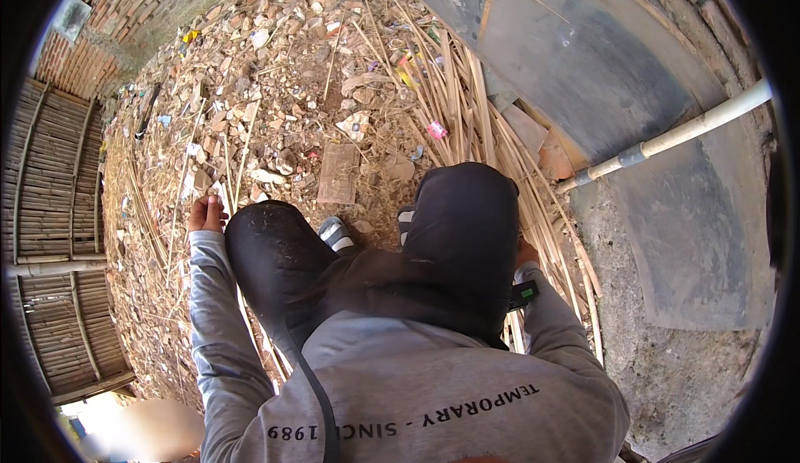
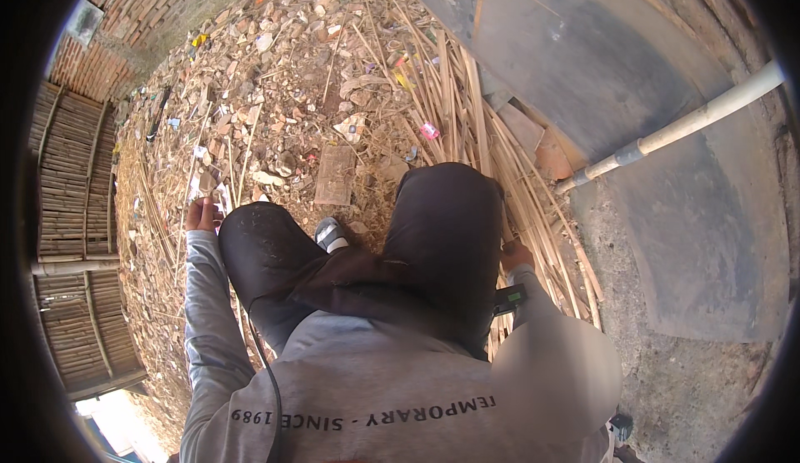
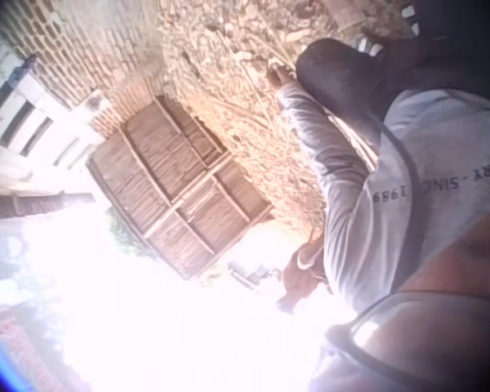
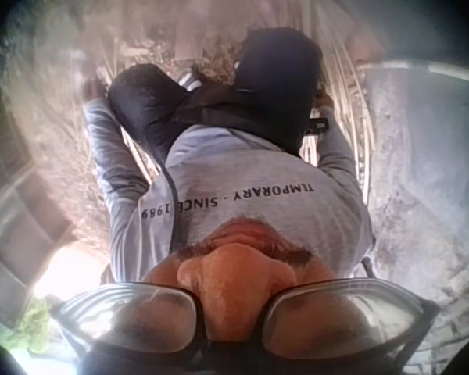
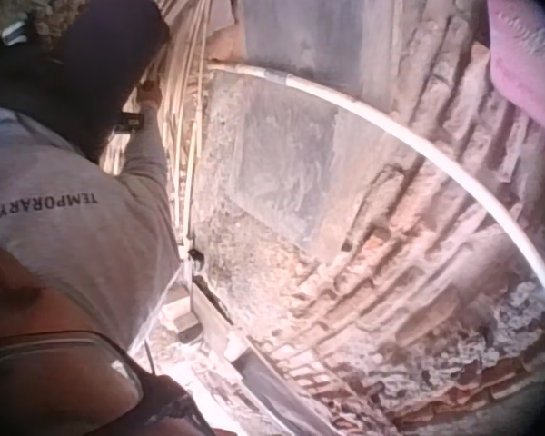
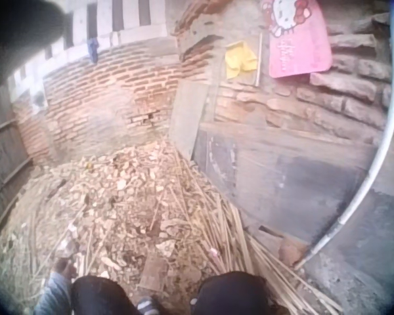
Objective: The person uses a blade to shave thin strips of bamboo held in their hands. They repeatedly pull the blade along the surface of the bamboo strips to smooth or thin them.
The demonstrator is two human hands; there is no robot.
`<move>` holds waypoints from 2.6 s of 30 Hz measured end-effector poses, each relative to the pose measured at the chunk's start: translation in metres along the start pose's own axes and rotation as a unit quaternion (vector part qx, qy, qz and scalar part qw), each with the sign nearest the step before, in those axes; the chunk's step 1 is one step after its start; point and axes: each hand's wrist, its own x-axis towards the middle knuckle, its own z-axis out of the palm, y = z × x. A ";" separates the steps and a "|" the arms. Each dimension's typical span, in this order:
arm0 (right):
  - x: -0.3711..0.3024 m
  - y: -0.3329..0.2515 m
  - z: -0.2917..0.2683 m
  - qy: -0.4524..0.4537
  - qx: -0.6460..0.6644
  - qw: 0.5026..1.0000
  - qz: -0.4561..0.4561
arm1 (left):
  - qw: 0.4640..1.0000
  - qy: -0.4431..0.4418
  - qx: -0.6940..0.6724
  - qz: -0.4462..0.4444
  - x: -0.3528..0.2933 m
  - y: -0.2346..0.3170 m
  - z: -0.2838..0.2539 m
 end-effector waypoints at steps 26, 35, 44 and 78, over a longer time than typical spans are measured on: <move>0.041 0.007 -0.004 -0.132 -0.137 0.980 -0.053 | 0.996 0.002 0.056 0.066 -0.016 -0.010 -0.007; 0.018 0.084 -0.052 -0.025 -0.021 0.996 -0.081 | 0.988 0.002 0.083 0.130 -0.021 0.006 -0.001; -0.044 0.067 -0.160 -0.079 0.069 0.994 -0.008 | 0.942 0.063 -0.313 0.100 -0.003 0.182 -0.028; -0.174 -0.331 -0.289 -0.233 -0.204 0.864 -0.396 | 0.722 -0.183 0.414 0.524 -0.124 0.207 0.003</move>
